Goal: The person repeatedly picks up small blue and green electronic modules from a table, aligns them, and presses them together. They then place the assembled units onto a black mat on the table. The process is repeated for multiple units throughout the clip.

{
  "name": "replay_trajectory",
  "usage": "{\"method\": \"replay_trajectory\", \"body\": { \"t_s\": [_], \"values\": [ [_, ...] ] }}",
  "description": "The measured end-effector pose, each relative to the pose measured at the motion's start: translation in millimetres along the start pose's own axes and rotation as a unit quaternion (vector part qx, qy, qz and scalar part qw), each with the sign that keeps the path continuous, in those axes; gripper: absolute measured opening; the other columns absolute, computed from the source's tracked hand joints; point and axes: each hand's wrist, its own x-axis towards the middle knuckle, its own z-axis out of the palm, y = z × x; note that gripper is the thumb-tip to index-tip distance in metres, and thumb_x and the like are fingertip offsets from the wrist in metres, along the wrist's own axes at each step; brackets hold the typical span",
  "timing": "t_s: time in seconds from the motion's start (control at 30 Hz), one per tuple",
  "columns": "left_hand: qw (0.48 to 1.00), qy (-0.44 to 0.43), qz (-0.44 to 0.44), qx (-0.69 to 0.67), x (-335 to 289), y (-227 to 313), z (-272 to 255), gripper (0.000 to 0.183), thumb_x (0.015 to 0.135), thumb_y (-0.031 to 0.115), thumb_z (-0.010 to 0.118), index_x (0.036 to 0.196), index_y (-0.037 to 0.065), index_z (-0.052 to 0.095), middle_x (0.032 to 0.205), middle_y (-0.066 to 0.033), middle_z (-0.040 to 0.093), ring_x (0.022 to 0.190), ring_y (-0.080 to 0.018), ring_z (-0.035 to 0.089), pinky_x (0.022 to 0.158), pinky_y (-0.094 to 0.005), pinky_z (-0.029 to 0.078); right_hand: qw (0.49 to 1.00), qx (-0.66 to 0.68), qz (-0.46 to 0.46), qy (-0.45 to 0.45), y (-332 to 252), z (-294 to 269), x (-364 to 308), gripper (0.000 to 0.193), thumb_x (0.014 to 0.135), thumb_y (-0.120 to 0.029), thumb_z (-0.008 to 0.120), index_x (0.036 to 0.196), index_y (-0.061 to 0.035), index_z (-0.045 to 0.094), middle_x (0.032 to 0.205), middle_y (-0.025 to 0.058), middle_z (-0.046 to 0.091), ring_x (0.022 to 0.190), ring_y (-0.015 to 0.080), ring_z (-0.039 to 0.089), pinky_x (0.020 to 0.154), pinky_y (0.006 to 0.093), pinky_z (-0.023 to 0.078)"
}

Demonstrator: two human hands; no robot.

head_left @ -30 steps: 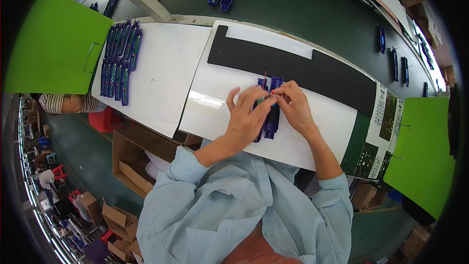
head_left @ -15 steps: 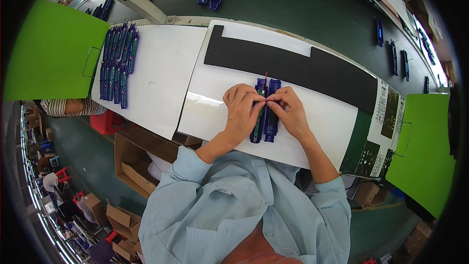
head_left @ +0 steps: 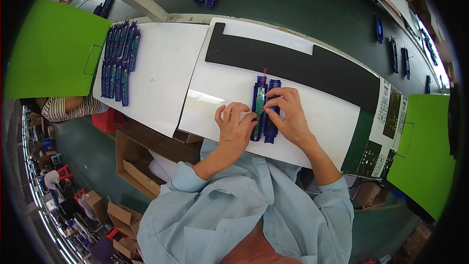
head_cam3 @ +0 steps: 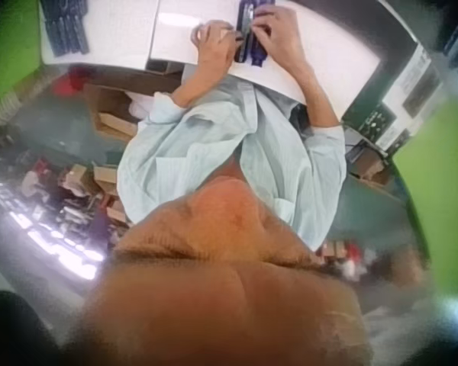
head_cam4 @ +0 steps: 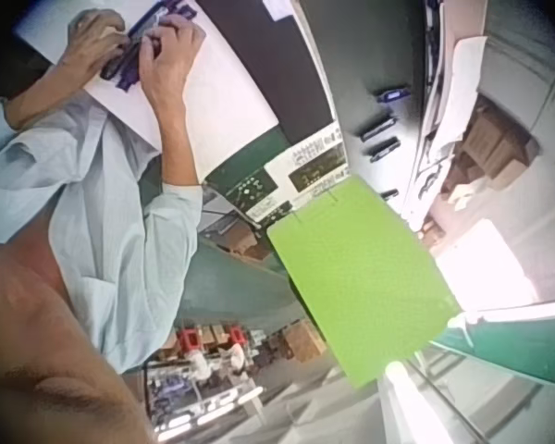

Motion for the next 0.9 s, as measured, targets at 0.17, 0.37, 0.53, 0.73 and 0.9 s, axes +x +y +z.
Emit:
{"method": "replay_trajectory", "body": {
  "t_s": [0.17,0.37,0.53,0.73,0.9],
  "values": [
    [0.999,-0.015,0.000,-0.043,0,-8,11,0.018,0.089,0.006,0.077,0.106,0.010,0.073,0.116,-0.0059,0.061,0.124,-0.0281,0.054,0.111,-0.0509,0.030,0.986,-0.097,-0.109,-0.083,-1,6,3,0.015,0.085,-0.006,0.076,0.099,-0.0059,0.071,0.116,0.0038,0.070,0.119,0.0282,0.061,0.102,0.0420,0.049],
    [0.995,-0.040,0.091,0.005,5,-12,12,0.016,0.090,0.005,0.075,0.105,0.006,0.070,0.115,-0.0056,0.061,0.124,-0.0260,0.056,0.114,-0.0501,0.030,0.975,-0.149,-0.129,-0.099,1,10,1,0.022,0.083,-0.005,0.075,0.104,-0.0027,0.068,0.119,0.0066,0.068,0.119,0.0288,0.061,0.101,0.0418,0.050],
    [0.995,-0.022,0.099,0.005,-1,-13,11,0.021,0.090,0.007,0.077,0.110,0.005,0.071,0.118,-0.0061,0.062,0.122,-0.0263,0.059,0.114,-0.0523,0.035,0.986,-0.090,-0.082,-0.113,-6,4,7,0.013,0.086,-0.003,0.075,0.098,-0.0022,0.070,0.126,0.0092,0.067,0.119,0.0316,0.059,0.102,0.0416,0.051],
    [0.993,-0.025,0.096,-0.064,-38,-4,3,0.040,0.087,0.018,0.085,0.125,0.009,0.074,0.130,-0.0062,0.066,0.126,-0.0255,0.061,0.116,-0.0541,0.039,0.985,-0.035,-0.017,-0.170,-4,-3,14,0.004,0.089,-0.003,0.075,0.090,-0.0018,0.072,0.130,0.0101,0.065,0.120,0.0326,0.057,0.101,0.0416,0.051],
    [0.992,-0.030,0.114,-0.043,-50,-11,16,0.040,0.085,0.020,0.085,0.123,0.010,0.075,0.131,-0.0045,0.067,0.130,-0.0240,0.060,0.117,-0.0526,0.041,0.976,-0.042,0.020,-0.213,-4,-2,18,0.004,0.089,-0.004,0.075,0.090,-0.0016,0.073,0.127,0.0103,0.062,0.117,0.0301,0.057,0.100,0.0409,0.051]
  ]
}}
